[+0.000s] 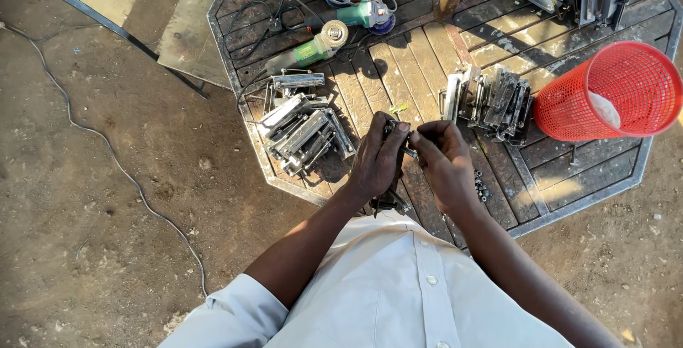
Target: Assembling or inspecting small metal brackets and components on a workbench in a fabrication environment.
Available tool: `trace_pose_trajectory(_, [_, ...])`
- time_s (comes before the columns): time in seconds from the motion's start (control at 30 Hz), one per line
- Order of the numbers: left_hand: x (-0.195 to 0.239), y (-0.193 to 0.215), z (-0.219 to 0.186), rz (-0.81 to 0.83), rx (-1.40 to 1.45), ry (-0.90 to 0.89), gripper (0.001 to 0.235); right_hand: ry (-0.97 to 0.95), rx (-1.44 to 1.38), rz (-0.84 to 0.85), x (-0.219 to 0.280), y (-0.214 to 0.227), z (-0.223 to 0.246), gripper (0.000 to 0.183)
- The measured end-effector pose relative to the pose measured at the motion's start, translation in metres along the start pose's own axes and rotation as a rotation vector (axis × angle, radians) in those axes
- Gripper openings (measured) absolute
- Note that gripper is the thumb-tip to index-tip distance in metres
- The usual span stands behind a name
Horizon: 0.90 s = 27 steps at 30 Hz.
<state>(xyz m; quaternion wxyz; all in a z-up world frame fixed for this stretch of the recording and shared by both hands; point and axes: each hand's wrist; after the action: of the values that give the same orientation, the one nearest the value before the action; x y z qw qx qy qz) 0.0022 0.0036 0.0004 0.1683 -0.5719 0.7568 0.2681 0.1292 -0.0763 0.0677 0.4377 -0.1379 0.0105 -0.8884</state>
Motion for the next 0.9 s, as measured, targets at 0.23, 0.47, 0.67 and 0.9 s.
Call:
trace_pose_trajectory(0.23, [0.011,-0.013,0.009,-0.007,0.232,0.470,0.037,-0.086,-0.038,-0.011,-0.006,0.008,-0.012,0.012])
trace_pose_trajectory(0.47, [0.015,-0.007,0.011,-0.021,-0.131,-0.165,0.033,-0.103,-0.041,-0.018,-0.003,0.007,-0.014,0.021])
trace_pose_trajectory(0.67, [0.012,-0.008,0.010,-0.028,-0.122,-0.211,0.036,0.006,-0.037,-0.011,-0.002,0.003,-0.006,0.011])
trace_pose_trajectory(0.9, [-0.007,0.000,-0.006,0.126,-0.006,0.067,0.032,0.028,-0.062,-0.002,0.002,0.001,-0.010,0.008])
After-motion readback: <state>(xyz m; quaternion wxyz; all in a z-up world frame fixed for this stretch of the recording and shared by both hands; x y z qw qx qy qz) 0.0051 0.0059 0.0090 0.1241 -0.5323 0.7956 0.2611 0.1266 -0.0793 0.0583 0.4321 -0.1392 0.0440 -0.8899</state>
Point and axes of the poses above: each hand's wrist, its own x-axis away from the middle knuckle, its own y-axis out of the back of the hand, z = x × y, and after that the axes turned 10 degrees about -z, right-handed
